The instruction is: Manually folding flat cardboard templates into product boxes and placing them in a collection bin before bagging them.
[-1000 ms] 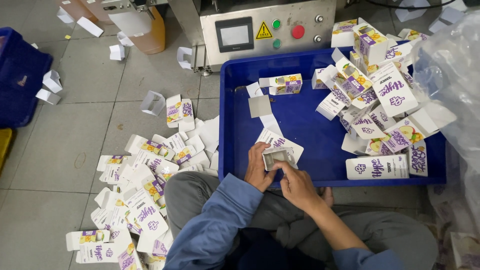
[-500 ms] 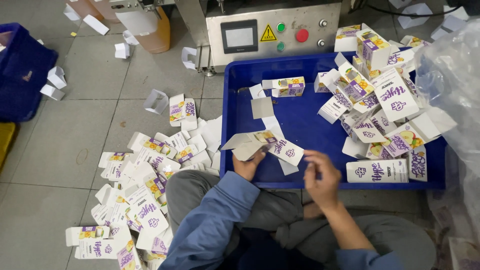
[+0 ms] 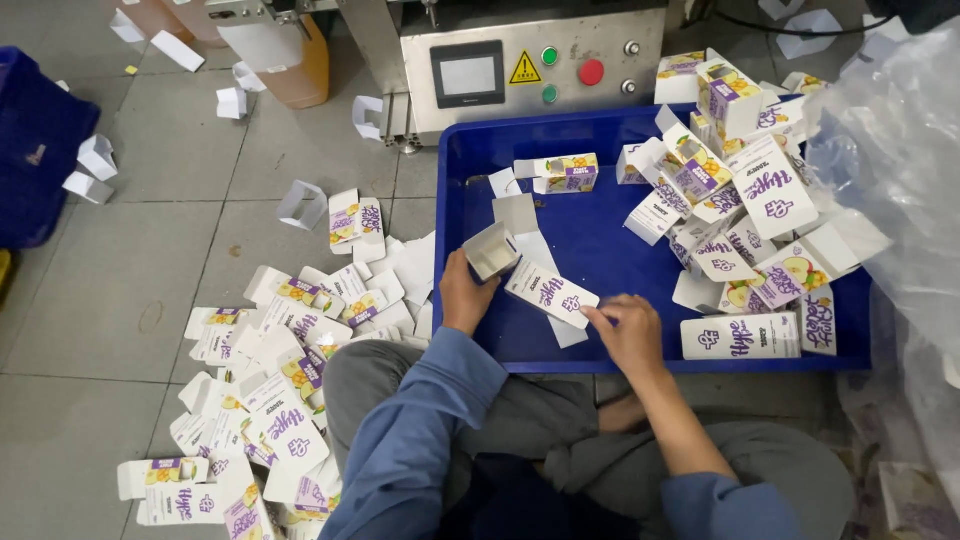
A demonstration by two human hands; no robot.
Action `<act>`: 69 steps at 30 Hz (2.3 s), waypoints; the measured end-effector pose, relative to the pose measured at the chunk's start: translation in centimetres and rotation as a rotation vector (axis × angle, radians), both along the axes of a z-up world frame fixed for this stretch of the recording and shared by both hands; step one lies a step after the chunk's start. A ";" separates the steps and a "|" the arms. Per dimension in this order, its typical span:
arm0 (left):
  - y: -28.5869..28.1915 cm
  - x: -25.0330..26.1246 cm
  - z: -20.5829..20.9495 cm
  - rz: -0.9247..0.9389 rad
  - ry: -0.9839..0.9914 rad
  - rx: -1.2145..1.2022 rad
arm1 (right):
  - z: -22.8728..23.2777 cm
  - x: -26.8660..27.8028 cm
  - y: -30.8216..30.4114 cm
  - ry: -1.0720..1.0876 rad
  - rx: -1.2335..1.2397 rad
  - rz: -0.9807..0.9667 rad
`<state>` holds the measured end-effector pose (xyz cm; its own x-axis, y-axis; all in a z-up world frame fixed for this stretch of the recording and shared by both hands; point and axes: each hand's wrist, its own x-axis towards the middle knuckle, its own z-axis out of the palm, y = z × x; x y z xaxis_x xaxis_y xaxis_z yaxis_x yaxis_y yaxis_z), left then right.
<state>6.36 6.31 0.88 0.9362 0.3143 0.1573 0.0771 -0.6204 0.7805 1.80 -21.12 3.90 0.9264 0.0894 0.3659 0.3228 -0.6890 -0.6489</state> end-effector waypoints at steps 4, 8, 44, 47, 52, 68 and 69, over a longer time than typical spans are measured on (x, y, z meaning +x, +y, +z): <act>0.1 1.8 -2.7 -0.002 0.181 0.023 | -6.9 2.1 -1.1 0.410 -0.290 0.012; 0.0 2.3 -3.5 0.012 0.188 -0.028 | -6.6 4.0 -1.1 0.772 -0.025 0.009; 1.7 -2.0 2.0 0.018 -0.591 -0.028 | -4.2 3.1 1.1 -0.590 -0.094 -0.022; 7.0 0.4 1.1 0.185 -0.655 0.049 | -4.7 3.2 1.0 -0.551 -0.065 0.003; 16.8 5.9 -6.1 0.201 0.262 0.450 | -3.6 3.1 1.1 -0.519 -0.008 -0.003; 15.4 8.9 -11.5 -0.030 0.581 0.756 | -4.2 3.3 1.2 -0.334 0.075 -0.040; 15.6 8.8 -11.9 -0.019 0.562 0.732 | -4.1 3.3 1.3 -0.328 0.078 -0.035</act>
